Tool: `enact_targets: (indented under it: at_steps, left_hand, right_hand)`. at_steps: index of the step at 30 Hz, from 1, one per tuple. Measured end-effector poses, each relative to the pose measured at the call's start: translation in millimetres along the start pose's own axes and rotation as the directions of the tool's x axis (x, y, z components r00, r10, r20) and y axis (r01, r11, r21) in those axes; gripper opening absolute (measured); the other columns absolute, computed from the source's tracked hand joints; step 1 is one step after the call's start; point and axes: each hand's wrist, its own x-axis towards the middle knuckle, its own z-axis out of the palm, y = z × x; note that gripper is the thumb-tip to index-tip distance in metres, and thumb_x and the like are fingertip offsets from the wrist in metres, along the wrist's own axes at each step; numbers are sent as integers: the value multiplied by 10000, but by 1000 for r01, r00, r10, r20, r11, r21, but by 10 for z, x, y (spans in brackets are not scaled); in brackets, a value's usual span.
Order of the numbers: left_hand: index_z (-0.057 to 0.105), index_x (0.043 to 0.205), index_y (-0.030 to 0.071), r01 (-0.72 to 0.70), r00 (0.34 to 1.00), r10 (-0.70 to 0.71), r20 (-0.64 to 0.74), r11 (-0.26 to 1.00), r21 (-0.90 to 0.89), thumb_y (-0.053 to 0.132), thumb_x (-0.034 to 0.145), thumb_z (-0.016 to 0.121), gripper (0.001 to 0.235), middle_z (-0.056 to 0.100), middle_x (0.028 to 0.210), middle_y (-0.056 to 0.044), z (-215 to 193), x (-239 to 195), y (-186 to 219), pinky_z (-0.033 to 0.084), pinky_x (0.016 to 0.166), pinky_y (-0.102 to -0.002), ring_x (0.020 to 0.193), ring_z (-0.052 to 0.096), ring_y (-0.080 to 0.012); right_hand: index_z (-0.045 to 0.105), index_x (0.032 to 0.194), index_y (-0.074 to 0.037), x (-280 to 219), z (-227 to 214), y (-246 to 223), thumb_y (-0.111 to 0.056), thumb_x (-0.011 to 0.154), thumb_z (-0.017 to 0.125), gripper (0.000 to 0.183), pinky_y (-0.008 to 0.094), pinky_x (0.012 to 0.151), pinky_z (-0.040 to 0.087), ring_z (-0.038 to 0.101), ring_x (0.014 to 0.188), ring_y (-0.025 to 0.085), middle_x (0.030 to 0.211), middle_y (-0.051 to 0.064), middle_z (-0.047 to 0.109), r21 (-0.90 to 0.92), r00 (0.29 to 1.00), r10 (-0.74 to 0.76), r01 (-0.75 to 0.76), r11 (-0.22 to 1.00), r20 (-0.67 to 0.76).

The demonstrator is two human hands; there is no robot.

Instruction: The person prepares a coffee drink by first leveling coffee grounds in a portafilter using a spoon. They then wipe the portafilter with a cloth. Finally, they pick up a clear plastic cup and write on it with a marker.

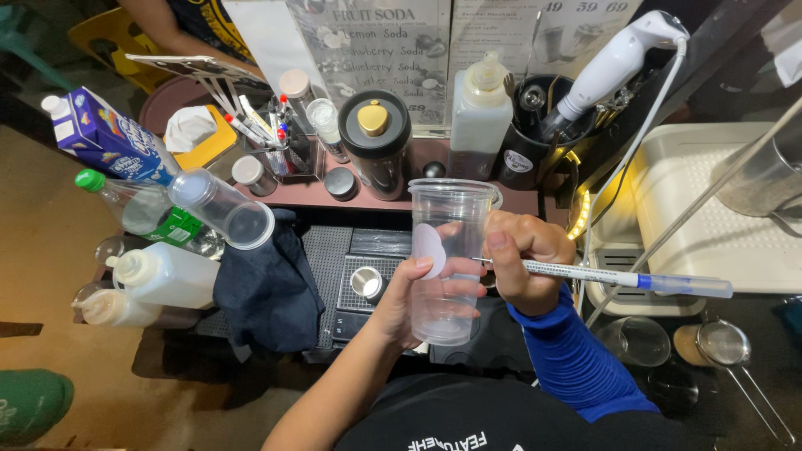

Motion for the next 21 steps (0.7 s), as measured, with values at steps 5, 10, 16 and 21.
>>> enact_targets:
  at_steps: [5,10,16,21]
  left_hand:
    - [251,1604,111,16,1000,-16,7,1000,-7,425,913,625,846,631,1190,-218,43,-18,-34,615,823,-447,1023,693,-300]
    - [264,1600,93,10,1000,-10,21,1000,-1,417,917,629,840,637,1195,-230,76,-34,-43,611,822,-439,1022,691,-296]
    - [272,1593,83,11,1000,-11,4,1000,28,435,899,639,860,642,1180,-226,77,-57,-89,610,814,-435,1008,694,-294]
    - [278,1582,60,-3,999,7,-44,996,91,463,857,660,913,649,1136,-226,98,-81,-90,620,788,-448,978,707,-305]
  right_hand:
    - [471,776,-49,-35,-31,-71,10,1034,563,280,271,558,402,489,603,112,674,51,568,-53,1000,-10,11,999,4]
    - [479,780,-47,-57,-46,-116,4,1034,571,275,278,578,415,497,605,110,683,50,573,-84,1000,-13,14,996,16]
    - [450,739,-53,-89,-46,-135,26,1011,589,315,265,548,378,462,587,101,661,35,540,-110,999,-23,26,994,29]
    - [409,695,-64,-95,0,-165,52,972,614,363,285,559,362,437,565,100,646,25,524,-150,996,-69,75,986,50]
